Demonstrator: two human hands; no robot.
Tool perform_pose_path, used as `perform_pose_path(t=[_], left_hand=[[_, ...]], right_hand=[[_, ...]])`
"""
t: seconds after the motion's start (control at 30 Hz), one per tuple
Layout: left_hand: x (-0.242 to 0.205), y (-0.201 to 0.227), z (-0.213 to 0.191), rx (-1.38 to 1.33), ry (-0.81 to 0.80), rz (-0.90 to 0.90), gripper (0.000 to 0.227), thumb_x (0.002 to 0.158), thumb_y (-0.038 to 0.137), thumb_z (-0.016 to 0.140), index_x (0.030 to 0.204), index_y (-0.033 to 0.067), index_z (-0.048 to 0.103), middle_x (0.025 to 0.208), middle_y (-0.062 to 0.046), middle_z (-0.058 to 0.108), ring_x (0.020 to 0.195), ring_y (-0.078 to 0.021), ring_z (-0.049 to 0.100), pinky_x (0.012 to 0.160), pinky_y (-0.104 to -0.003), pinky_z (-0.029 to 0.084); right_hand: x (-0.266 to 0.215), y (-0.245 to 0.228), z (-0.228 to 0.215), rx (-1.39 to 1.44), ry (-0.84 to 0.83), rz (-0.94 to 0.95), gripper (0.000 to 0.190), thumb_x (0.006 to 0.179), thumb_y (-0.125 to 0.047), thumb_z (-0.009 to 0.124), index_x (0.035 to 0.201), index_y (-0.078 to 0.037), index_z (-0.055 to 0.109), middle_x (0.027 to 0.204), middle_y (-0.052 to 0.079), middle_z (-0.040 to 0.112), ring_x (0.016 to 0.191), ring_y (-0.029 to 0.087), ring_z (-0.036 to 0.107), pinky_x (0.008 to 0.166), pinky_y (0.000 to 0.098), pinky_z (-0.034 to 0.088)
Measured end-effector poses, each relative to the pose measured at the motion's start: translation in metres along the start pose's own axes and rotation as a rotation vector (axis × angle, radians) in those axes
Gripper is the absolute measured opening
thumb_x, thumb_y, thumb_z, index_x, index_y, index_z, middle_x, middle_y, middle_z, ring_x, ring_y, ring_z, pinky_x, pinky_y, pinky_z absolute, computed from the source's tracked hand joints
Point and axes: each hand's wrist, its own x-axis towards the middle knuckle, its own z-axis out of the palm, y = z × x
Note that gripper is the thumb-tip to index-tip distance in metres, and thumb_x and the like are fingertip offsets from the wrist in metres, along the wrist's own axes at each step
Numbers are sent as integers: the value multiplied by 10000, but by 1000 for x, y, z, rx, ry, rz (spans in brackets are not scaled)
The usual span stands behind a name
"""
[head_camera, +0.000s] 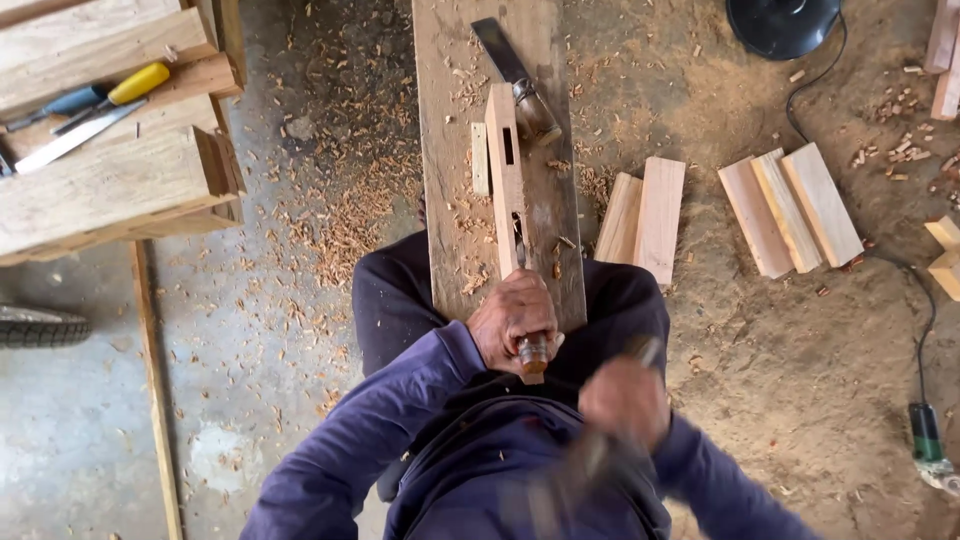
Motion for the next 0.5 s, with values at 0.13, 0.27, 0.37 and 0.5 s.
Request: perform_pose_path(t=[0.13,0.27,0.37,0.5], left_hand=[[-3,-17,2,112,-55,27,318,619,179,781,892,97,639,877,-52,642,926,-297,638,1022,-455,468],[5,-6,0,41,-7,-3,264,693,163,792,887,89,630,882,-68,634,913,-305,623,1007,-463,463],[0,-17,0,47,-7,90,337,617,189,783,885,63,622,877,-93,631,887,-329,620,977,-489,449],[-5,-16,4,65,-29,-35,223,717,137,784,876,131,627,845,-36,612,882,-285,629,980,-428,485]], right_hand=[[51,-21,-19,-223,-188,581,411,751,-522,806,797,-118,748,670,72,657,558,254,667,530,387,526],[51,-38,-20,-55,-19,118,428,800,-517,695,852,-93,681,714,72,623,621,259,646,552,386,501],[58,-21,-14,-121,-34,326,422,778,-512,749,863,-100,721,722,70,666,597,262,667,537,397,520],[35,-16,-15,-84,-33,391,472,751,-537,807,834,-85,703,710,75,664,578,268,669,520,407,525]])
